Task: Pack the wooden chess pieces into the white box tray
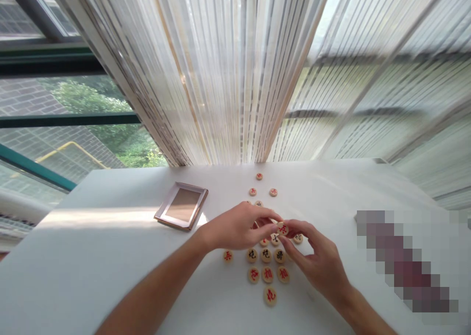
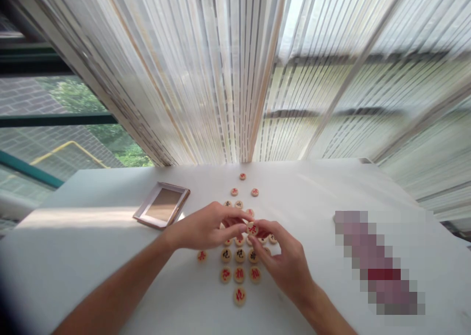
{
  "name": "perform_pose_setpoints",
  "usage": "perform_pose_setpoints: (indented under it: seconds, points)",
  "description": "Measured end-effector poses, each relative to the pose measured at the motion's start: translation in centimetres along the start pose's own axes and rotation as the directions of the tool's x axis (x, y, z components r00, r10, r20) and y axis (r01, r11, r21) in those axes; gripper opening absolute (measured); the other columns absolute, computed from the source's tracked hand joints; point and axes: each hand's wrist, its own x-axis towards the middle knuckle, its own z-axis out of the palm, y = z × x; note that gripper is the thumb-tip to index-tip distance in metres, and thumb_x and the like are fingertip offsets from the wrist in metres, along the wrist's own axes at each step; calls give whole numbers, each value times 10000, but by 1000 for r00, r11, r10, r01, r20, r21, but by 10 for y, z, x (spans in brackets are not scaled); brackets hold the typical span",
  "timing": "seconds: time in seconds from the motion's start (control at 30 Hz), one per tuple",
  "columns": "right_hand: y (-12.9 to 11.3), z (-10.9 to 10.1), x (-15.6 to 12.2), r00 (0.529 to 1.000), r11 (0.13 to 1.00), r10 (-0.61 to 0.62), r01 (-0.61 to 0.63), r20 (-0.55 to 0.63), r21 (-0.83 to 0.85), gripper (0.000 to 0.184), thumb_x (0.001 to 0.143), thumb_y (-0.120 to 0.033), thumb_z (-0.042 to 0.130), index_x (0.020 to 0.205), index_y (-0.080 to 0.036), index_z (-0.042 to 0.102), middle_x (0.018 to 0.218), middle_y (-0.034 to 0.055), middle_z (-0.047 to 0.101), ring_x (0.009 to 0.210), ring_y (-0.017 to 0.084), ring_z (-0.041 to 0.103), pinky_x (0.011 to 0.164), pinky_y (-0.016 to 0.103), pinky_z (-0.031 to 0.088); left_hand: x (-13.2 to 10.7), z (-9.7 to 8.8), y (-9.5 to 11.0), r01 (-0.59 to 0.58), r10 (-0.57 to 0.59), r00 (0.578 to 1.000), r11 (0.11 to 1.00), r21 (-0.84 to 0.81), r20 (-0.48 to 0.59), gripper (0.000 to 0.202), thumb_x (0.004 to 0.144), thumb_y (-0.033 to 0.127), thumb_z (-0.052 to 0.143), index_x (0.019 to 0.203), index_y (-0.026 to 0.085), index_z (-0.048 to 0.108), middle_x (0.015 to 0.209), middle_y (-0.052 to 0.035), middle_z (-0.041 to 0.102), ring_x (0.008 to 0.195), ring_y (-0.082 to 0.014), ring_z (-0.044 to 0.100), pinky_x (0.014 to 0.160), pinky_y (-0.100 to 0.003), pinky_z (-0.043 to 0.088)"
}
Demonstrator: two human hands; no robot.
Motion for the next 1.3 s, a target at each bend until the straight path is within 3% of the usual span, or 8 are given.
perform_pose_setpoints:
  seconds: [0.27,0.57,0.93,1.1,1.3]
  points:
    - [1,1,0,1000,998,17,-17,1,57,221,935,-275,689,1153,-259,653,954,36,746,800,194,711,748,319,613,2,5,-10,21,-22,1000,993,-116,-3,313,928,280,682,1221,170,682,995,-87,788,907,-200,754,820,-297,594]
    - [3,1,-3,984,970,167,-176,66,169,248,966,-304,652,1211,-277,669,1090,44,765,924,208,747,808,311,625,5,6,-14,55,-61,998,985,-161,-34,297,908,322,710,1158,171,658,973,-83,786,890,-189,751,792,-288,586]
    - [-1,-2,3,933,861,330,-361,145,358,225,946,-391,682,1107,-234,682,1054,68,761,871,194,741,780,292,621,8,13,-11,-19,17,997,999,-33,-79,251,906,277,703,1134,179,665,867,-25,756,795,-144,717,738,-239,559]
    - [-1,-4,2,907,826,380,-422,184,375,229,899,-412,740,1015,-222,686,924,52,766,806,191,738,698,264,604,7,19,-7,-60,65,996,994,92,-53,221,873,197,698,1092,180,673,849,-11,743,762,-139,700,725,-229,534]
    - [-2,-4,1,898,822,409,-441,165,360,230,879,-431,759,885,-211,692,777,33,755,709,174,727,618,233,566,6,24,-3,-62,67,997,986,153,-26,180,871,215,690,1047,187,662,855,-4,749,774,-146,702,716,-223,521]
